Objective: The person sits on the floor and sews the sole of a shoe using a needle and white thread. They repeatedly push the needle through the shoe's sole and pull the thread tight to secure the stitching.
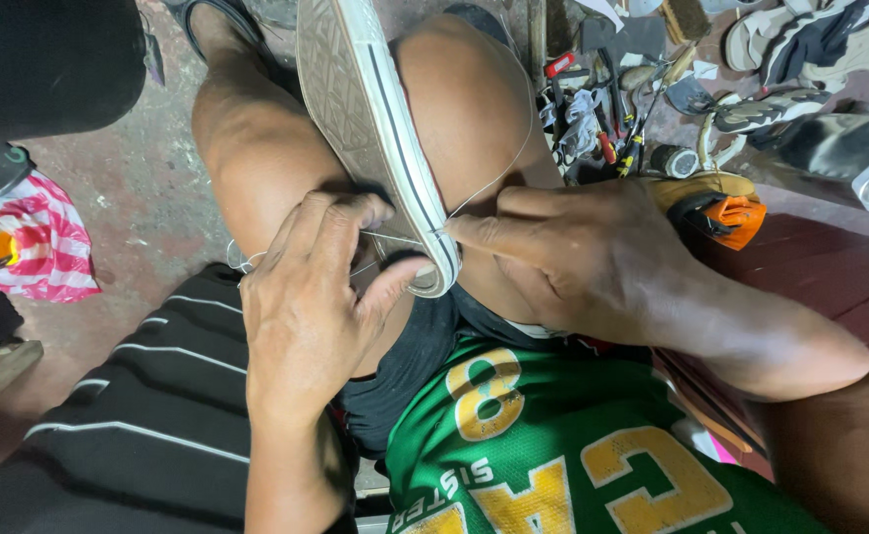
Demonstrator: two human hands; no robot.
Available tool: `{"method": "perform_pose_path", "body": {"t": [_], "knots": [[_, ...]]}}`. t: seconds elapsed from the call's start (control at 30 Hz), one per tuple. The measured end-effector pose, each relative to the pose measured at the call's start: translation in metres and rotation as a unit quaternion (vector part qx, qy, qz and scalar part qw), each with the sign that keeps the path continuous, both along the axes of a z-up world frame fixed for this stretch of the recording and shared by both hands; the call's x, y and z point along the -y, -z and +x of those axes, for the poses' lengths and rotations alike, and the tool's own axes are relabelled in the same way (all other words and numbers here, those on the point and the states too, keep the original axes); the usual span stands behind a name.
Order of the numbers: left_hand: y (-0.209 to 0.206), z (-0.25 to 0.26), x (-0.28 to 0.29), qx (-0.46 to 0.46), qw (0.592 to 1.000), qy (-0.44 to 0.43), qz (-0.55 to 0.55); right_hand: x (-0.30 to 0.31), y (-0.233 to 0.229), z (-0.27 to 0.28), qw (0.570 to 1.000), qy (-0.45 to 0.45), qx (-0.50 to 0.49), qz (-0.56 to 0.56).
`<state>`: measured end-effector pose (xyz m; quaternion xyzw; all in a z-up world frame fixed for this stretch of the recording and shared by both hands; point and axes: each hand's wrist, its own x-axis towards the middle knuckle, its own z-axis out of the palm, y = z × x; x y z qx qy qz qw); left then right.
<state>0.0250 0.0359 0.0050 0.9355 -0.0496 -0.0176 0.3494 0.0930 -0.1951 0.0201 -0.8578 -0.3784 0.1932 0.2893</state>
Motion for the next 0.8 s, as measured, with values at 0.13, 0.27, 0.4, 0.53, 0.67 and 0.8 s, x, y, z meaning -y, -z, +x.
{"method": "perform_pose_path", "body": {"t": [0.13,0.27,0.4,0.53,0.67,0.8], "knots": [[-0.001,-0.001,0.003,0.0,1.0,0.003,0.006,-0.002,-0.011,0.006,0.995,-0.05,0.065,-0.047],[0.002,0.001,0.005,0.01,1.0,0.013,0.011,-0.005,-0.009,0.01,0.991,-0.09,0.084,-0.05],[0.004,0.005,0.004,0.002,1.0,0.013,0.016,-0.009,0.007,0.015,0.994,-0.072,0.075,-0.025],[0.003,0.003,0.003,0.015,1.0,0.014,-0.003,-0.003,0.024,0.03,0.997,-0.071,0.011,0.038],[0.003,0.005,0.001,0.016,0.999,0.036,-0.013,0.004,0.033,0.029,0.996,-0.06,-0.028,0.065],[0.001,0.007,0.0,0.011,0.999,0.035,0.004,-0.002,0.033,0.031,0.995,-0.069,-0.014,0.067]]}}
